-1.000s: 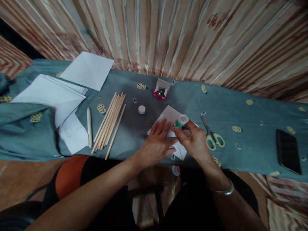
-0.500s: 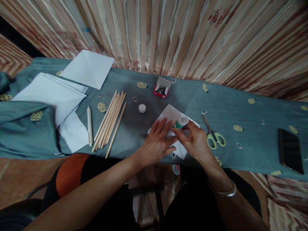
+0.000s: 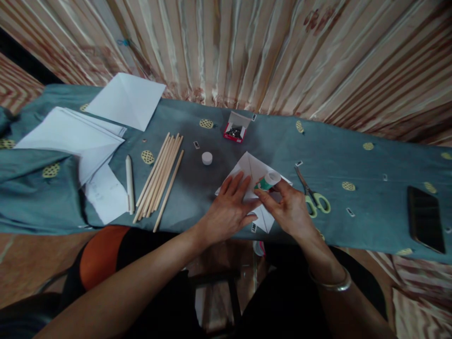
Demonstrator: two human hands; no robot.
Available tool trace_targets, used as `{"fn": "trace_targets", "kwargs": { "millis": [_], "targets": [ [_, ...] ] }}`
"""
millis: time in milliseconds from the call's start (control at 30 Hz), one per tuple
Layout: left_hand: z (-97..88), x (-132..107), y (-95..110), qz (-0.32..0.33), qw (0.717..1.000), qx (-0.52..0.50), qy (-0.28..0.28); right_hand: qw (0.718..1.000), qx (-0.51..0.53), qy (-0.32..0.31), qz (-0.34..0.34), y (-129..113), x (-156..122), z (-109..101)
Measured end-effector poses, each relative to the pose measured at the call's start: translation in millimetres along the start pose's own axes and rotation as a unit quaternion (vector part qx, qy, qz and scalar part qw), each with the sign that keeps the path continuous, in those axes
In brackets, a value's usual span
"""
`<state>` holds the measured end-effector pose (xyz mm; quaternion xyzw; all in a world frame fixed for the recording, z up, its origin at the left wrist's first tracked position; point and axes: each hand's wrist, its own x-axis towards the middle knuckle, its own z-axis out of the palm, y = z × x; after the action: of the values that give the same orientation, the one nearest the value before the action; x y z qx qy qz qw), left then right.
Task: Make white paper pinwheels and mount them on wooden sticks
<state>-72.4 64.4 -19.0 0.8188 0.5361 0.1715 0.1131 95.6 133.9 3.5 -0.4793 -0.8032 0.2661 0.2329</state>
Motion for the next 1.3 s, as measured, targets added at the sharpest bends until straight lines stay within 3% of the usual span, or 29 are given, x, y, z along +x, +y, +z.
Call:
{"fn": "trace_targets", "kwargs": {
  "millis": [1300],
  "targets": [
    [1.7,-1.3,-0.5,0.000,1.000,-0.005,0.009,0.999,0.011,0.027,0.029,6.2,10.8,2.5]
  ]
}}
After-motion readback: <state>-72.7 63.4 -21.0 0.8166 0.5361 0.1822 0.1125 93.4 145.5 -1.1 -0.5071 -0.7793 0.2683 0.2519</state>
